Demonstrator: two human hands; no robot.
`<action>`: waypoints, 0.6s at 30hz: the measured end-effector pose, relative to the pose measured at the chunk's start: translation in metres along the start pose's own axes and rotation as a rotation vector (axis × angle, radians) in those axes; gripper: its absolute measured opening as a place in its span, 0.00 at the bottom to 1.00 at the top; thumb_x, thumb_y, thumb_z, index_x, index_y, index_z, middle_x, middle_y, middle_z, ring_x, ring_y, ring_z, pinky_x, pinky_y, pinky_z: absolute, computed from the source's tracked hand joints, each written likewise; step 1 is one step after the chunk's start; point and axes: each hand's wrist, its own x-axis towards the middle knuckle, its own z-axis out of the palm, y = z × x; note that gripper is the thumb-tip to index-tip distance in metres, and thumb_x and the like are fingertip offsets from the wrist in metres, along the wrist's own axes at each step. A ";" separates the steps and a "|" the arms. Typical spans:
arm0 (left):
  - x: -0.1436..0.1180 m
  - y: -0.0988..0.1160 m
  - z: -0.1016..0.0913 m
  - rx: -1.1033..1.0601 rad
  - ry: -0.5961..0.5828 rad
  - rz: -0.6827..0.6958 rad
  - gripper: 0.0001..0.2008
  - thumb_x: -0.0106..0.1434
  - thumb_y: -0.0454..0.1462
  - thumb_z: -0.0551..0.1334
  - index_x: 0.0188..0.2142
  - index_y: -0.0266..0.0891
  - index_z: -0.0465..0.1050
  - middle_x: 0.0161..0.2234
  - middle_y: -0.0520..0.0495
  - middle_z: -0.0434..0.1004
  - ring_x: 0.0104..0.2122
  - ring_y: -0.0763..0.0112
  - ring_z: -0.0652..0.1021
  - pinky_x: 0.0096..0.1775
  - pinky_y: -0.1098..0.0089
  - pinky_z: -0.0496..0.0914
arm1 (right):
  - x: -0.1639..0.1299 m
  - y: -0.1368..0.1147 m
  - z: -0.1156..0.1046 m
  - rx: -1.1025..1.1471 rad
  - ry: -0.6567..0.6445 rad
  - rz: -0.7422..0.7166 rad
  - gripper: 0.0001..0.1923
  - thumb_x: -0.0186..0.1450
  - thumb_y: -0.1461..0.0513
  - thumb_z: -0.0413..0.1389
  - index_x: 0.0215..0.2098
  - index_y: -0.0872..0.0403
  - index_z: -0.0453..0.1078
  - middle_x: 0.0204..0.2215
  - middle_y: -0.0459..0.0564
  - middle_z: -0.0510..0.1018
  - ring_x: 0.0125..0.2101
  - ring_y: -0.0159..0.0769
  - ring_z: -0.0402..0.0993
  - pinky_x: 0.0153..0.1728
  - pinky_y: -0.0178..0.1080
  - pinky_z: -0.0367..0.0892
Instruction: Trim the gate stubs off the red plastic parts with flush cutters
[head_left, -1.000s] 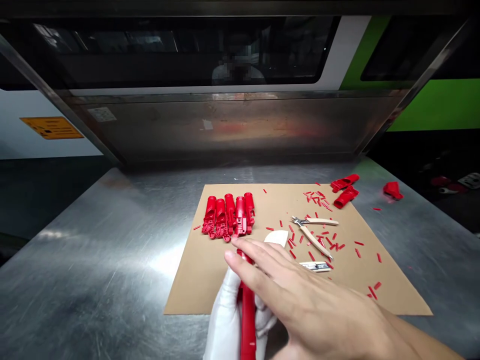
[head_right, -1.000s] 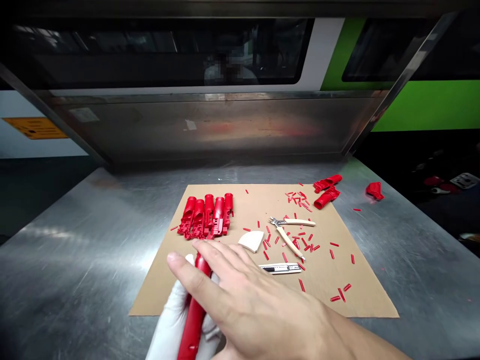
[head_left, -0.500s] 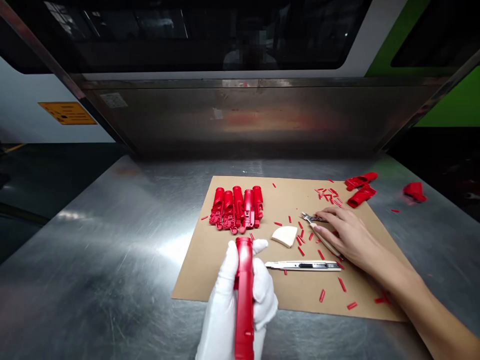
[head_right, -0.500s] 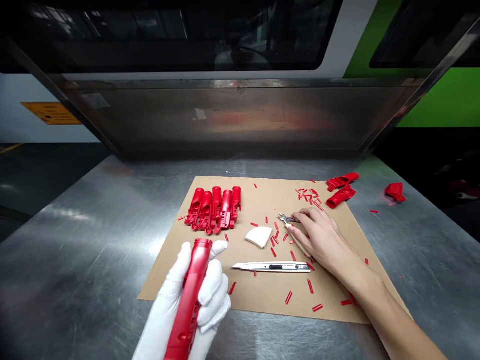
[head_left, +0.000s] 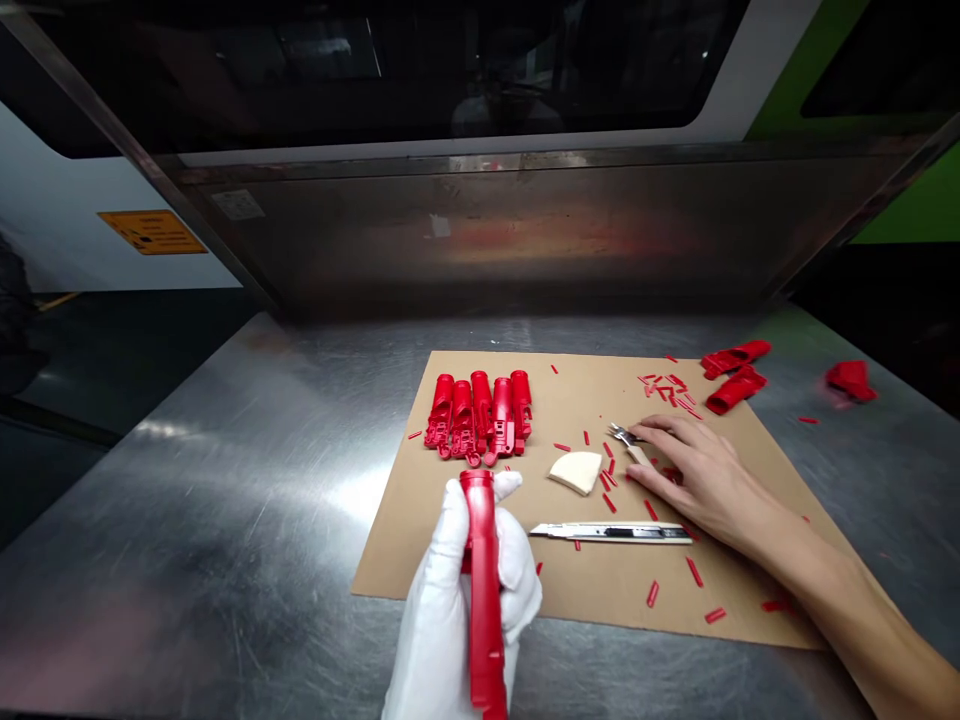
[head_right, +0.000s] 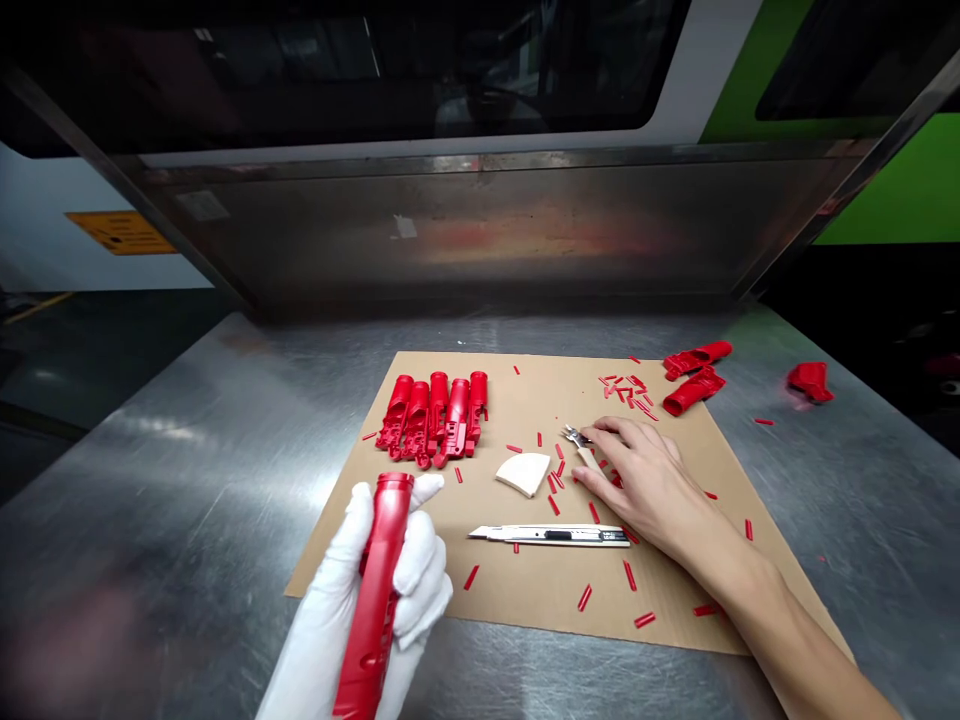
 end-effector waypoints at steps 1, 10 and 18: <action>0.000 0.001 0.000 0.013 0.020 0.004 0.26 0.74 0.51 0.48 0.46 0.34 0.76 0.18 0.55 0.62 0.13 0.81 0.55 0.15 0.78 0.53 | 0.000 -0.003 0.000 -0.002 -0.005 0.001 0.23 0.73 0.45 0.49 0.58 0.48 0.67 0.54 0.57 0.72 0.53 0.53 0.69 0.51 0.54 0.66; -0.008 0.019 -0.007 0.105 0.196 0.089 0.15 0.70 0.44 0.60 0.55 0.47 0.69 0.29 0.52 0.63 0.24 0.75 0.63 0.26 0.74 0.65 | -0.004 -0.025 -0.021 -0.003 -0.031 -0.049 0.16 0.76 0.53 0.47 0.55 0.50 0.69 0.54 0.58 0.69 0.53 0.50 0.68 0.51 0.53 0.67; -0.014 0.029 0.002 0.074 0.206 0.142 0.20 0.71 0.43 0.58 0.61 0.47 0.65 0.30 0.51 0.66 0.25 0.73 0.66 0.28 0.73 0.65 | -0.025 -0.087 -0.024 0.177 -0.171 -0.256 0.09 0.76 0.57 0.49 0.46 0.50 0.70 0.43 0.52 0.73 0.43 0.43 0.73 0.44 0.44 0.72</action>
